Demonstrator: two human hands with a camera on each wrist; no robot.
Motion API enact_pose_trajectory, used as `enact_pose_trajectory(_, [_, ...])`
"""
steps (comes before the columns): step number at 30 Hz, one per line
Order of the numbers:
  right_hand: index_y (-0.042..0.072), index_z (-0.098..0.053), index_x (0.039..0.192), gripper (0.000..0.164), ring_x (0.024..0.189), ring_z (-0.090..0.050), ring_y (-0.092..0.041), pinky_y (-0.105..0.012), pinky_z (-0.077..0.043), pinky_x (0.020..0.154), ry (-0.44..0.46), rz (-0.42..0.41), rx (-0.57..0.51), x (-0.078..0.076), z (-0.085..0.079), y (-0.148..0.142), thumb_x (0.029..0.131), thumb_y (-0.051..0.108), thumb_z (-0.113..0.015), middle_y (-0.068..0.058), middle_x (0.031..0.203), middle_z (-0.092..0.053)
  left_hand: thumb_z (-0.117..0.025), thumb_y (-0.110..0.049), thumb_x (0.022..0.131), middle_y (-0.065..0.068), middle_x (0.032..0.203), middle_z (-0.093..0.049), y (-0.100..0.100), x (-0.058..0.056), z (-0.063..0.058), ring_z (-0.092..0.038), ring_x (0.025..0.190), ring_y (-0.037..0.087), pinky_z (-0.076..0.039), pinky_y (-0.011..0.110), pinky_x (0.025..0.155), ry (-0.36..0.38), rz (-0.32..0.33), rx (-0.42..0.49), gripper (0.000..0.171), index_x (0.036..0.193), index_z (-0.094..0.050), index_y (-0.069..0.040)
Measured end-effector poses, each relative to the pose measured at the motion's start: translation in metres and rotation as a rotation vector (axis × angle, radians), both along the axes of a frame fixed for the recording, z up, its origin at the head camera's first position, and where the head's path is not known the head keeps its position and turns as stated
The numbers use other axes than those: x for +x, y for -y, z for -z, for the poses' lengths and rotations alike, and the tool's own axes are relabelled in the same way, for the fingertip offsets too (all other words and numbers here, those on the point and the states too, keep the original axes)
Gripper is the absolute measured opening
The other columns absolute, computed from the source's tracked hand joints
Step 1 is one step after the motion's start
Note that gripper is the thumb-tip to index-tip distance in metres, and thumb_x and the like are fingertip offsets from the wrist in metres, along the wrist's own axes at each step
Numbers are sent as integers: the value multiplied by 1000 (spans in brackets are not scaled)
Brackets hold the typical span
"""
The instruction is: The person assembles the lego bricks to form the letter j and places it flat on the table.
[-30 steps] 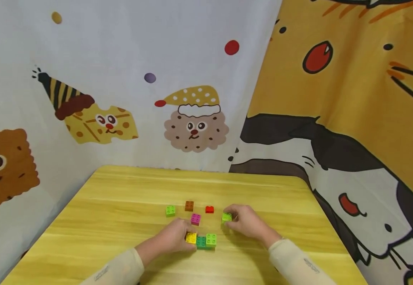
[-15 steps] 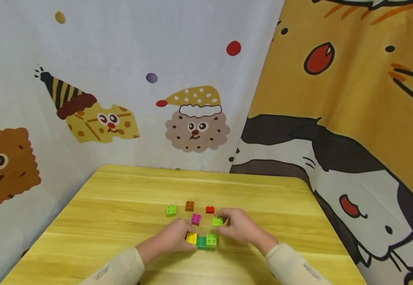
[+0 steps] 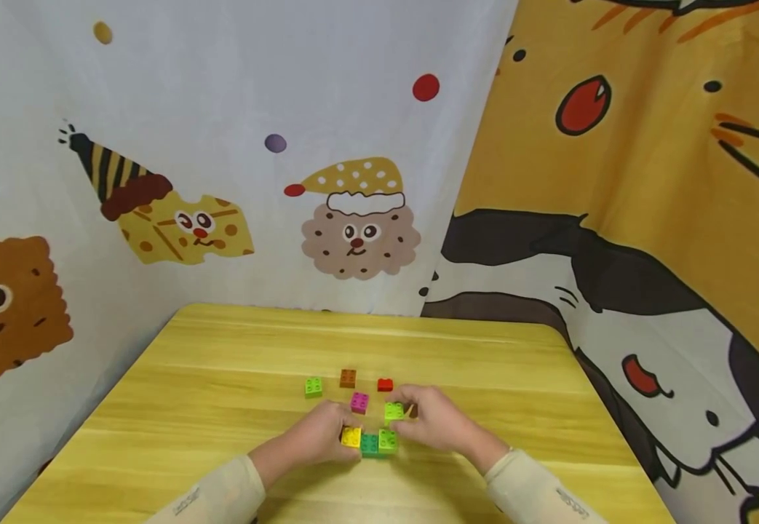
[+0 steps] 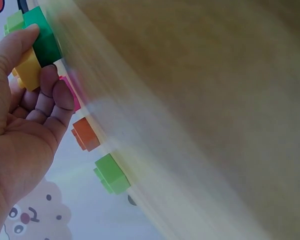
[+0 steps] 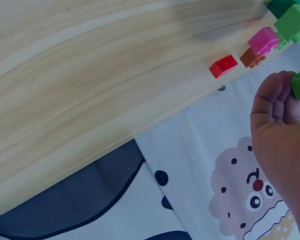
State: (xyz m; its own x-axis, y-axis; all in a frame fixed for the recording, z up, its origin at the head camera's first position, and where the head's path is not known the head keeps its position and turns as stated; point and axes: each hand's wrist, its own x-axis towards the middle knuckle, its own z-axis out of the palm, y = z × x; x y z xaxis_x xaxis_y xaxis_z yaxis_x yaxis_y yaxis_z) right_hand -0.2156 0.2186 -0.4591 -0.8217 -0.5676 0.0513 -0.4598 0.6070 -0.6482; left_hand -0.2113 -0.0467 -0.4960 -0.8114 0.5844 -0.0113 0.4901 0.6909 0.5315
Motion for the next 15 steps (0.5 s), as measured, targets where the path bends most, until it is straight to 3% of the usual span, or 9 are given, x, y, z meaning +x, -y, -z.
enact_pose_trajectory(3, [12,-72,129,36,96,-63,-5,-25,-58,83,3,-5,3,1,0,1,95,24,-79,2,120,-75,-95,-29,80,2,119,-80,0,0,0,-68,96,3,-55,16,81,0,-2,-7,47,122,-80,-12])
enact_pose_trajectory(15, [7,-72,128,40,96,-62,-2,-26,-58,84,7,-39,2,4,5,4,94,24,-81,0,122,-76,-94,-28,80,0,114,-80,0,0,1,-58,85,-1,-52,15,73,5,-11,3,47,122,-81,-13])
